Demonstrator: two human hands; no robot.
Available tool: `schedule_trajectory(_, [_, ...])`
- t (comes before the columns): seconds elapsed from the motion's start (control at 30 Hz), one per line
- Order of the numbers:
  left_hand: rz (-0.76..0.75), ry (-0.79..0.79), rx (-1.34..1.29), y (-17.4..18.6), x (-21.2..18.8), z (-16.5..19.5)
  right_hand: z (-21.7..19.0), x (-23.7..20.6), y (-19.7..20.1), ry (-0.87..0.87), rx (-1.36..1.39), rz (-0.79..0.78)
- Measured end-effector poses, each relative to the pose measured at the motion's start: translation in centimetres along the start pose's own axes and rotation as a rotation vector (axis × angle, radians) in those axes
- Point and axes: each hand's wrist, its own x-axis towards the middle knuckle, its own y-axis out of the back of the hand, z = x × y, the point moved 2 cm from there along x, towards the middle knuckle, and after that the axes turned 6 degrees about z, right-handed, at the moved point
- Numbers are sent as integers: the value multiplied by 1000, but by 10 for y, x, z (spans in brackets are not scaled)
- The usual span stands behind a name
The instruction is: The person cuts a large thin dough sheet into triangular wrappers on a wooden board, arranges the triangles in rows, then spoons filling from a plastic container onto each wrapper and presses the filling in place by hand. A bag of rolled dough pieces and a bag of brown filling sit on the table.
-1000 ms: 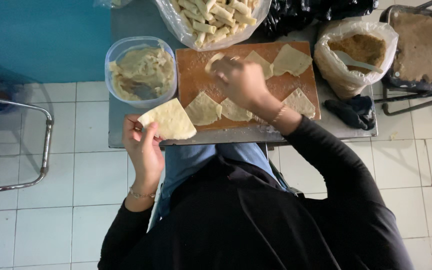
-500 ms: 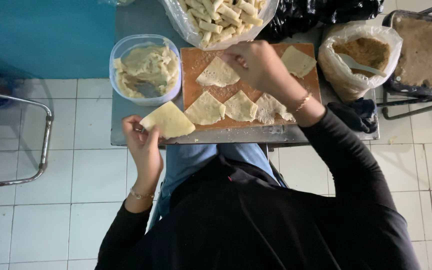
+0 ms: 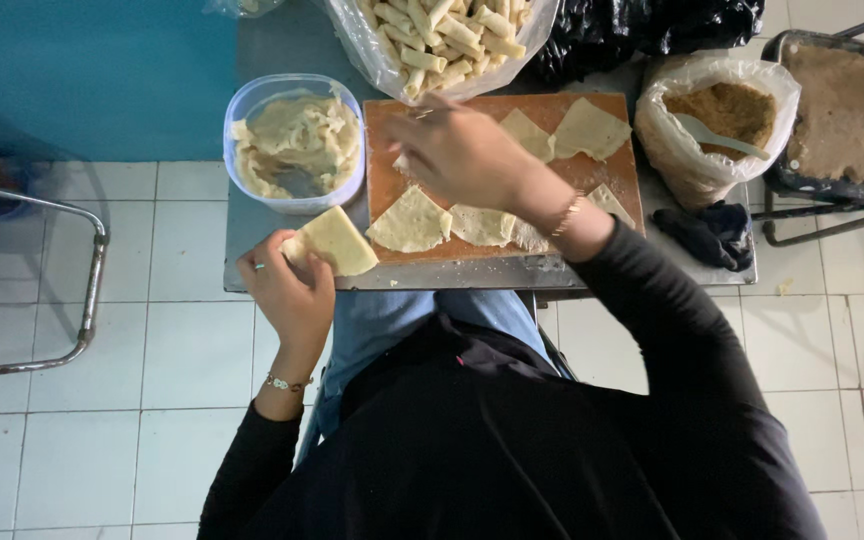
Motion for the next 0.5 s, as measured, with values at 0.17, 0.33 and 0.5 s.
schedule_trajectory(0.17, [30,44,140,-1,2,-2,-20,36,-20,161,-1,30])
schedule_trajectory(0.33, [57,34,170,2,-1,4,-23,40,-26,138,-49,-43])
schedule_trajectory(0.5, [117,-68,81,0,-2,20,-20,40,-34,110,19,-41])
